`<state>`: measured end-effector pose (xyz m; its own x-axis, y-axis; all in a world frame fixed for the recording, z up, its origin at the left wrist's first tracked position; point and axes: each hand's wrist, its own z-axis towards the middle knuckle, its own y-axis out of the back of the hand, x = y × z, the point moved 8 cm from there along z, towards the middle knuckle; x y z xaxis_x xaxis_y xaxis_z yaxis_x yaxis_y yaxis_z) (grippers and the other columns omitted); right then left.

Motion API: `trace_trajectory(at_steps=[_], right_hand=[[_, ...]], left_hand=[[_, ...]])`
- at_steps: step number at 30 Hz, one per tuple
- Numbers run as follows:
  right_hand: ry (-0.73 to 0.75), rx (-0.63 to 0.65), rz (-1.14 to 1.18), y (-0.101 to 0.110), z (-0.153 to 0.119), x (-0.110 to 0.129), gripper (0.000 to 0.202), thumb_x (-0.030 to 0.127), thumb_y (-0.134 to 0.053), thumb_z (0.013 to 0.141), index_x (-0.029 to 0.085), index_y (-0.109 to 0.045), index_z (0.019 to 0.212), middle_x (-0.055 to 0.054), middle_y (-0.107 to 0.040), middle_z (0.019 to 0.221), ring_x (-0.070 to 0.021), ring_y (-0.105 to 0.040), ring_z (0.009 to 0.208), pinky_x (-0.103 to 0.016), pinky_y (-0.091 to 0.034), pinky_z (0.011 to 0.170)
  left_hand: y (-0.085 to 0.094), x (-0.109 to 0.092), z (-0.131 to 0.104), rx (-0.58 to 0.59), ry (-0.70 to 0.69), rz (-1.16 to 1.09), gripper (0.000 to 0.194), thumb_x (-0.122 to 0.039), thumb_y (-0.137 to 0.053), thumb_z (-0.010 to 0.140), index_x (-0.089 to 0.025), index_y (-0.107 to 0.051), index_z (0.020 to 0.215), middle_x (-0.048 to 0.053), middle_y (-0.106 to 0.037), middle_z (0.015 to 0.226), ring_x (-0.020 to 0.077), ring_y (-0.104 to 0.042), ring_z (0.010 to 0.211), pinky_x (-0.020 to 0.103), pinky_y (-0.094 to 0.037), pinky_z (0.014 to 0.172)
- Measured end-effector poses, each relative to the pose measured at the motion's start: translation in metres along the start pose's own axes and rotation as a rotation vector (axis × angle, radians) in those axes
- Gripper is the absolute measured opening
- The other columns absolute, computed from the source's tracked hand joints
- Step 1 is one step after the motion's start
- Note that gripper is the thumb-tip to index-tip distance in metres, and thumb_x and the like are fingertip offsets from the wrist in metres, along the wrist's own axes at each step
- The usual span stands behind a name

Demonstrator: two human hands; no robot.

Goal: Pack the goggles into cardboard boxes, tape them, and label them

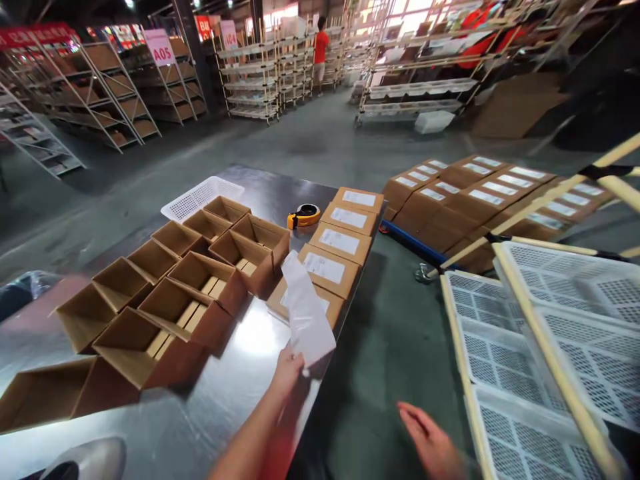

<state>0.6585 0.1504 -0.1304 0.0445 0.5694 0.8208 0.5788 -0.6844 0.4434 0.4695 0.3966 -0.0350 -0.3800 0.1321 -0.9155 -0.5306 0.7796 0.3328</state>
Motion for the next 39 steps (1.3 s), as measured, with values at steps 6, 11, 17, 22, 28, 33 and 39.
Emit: trace_trajectory(at_steps=[6,11,17,22,28,33,39], right_hand=[[-0.247,0.542,0.473,-0.122,-0.098,0.040,0.063,0.080,-0.059,0.063,0.024,-0.074,0.088,-0.012,-0.076,0.097,-0.0336,-0.069,0.098,-0.047,-0.055,0.088],[-0.340,1.143,0.811,-0.202,-0.206,0.114,0.085,0.092,-0.047,0.062,0.020,-0.072,0.097,-0.013,-0.075,0.096,-0.0326,-0.069,0.097,-0.045,-0.054,0.085],[-0.171,1.193,0.751,-0.243,-0.296,0.142,0.065,0.056,-0.084,0.056,0.018,-0.068,0.106,-0.009,-0.075,0.089,-0.0243,-0.069,0.082,-0.040,-0.053,0.082],[0.019,1.060,0.657,-0.274,-0.403,0.149,0.043,0.053,-0.082,0.060,0.018,-0.067,0.080,-0.004,-0.071,0.077,-0.0195,-0.064,0.072,-0.035,-0.053,0.073],[0.496,0.971,-0.280,-0.295,-0.542,0.141,0.024,0.036,-0.066,0.078,0.017,-0.069,0.091,-0.002,-0.068,0.073,-0.0176,-0.059,0.066,-0.028,-0.045,0.062],[0.922,0.888,-1.020,-0.279,-0.613,0.130,0.013,0.028,-0.070,0.075,0.018,-0.073,0.081,-0.005,-0.070,0.072,-0.0182,-0.058,0.065,-0.025,-0.033,0.056],[0.954,0.859,-0.853,-0.205,-0.632,0.116,0.029,0.044,-0.073,0.077,0.018,-0.068,0.066,0.005,-0.055,0.053,-0.0071,-0.036,0.049,-0.024,-0.018,0.051]], left_hand=[[0.004,-0.014,-0.102,0.016,-0.039,-0.147,0.050,-0.061,-0.054,0.081,-0.018,-0.065,0.057,0.008,-0.070,0.096,0.0210,-0.062,0.091,0.032,-0.051,0.085],[0.000,0.052,-0.243,0.164,0.185,-0.034,0.043,-0.052,-0.062,0.075,-0.020,-0.055,0.047,0.002,-0.059,0.057,0.0185,-0.058,0.066,0.027,-0.046,0.062],[0.102,0.152,-0.415,-0.156,0.593,0.480,0.029,-0.028,-0.047,0.082,-0.018,-0.061,0.059,0.004,-0.067,0.068,0.0195,-0.063,0.068,0.026,-0.040,0.062],[0.157,0.221,-0.570,-0.236,0.688,0.208,0.040,-0.045,-0.044,0.084,-0.019,-0.059,0.057,0.001,-0.062,0.057,0.0194,-0.062,0.064,0.026,-0.042,0.059],[0.214,0.157,-0.694,-0.931,0.236,0.547,0.040,-0.046,-0.051,0.085,-0.016,-0.066,0.106,0.016,-0.070,0.108,0.0325,-0.064,0.109,0.045,-0.049,0.095],[0.141,0.045,-0.660,-0.553,-0.456,0.764,0.043,-0.029,-0.049,0.089,-0.024,-0.054,0.131,0.010,-0.066,0.127,0.0274,-0.058,0.120,0.050,-0.029,0.115],[0.090,0.066,-0.618,0.120,0.014,0.594,0.031,-0.032,-0.044,0.090,-0.020,-0.065,0.071,0.002,-0.068,0.071,0.0162,-0.058,0.069,0.027,-0.039,0.062]])
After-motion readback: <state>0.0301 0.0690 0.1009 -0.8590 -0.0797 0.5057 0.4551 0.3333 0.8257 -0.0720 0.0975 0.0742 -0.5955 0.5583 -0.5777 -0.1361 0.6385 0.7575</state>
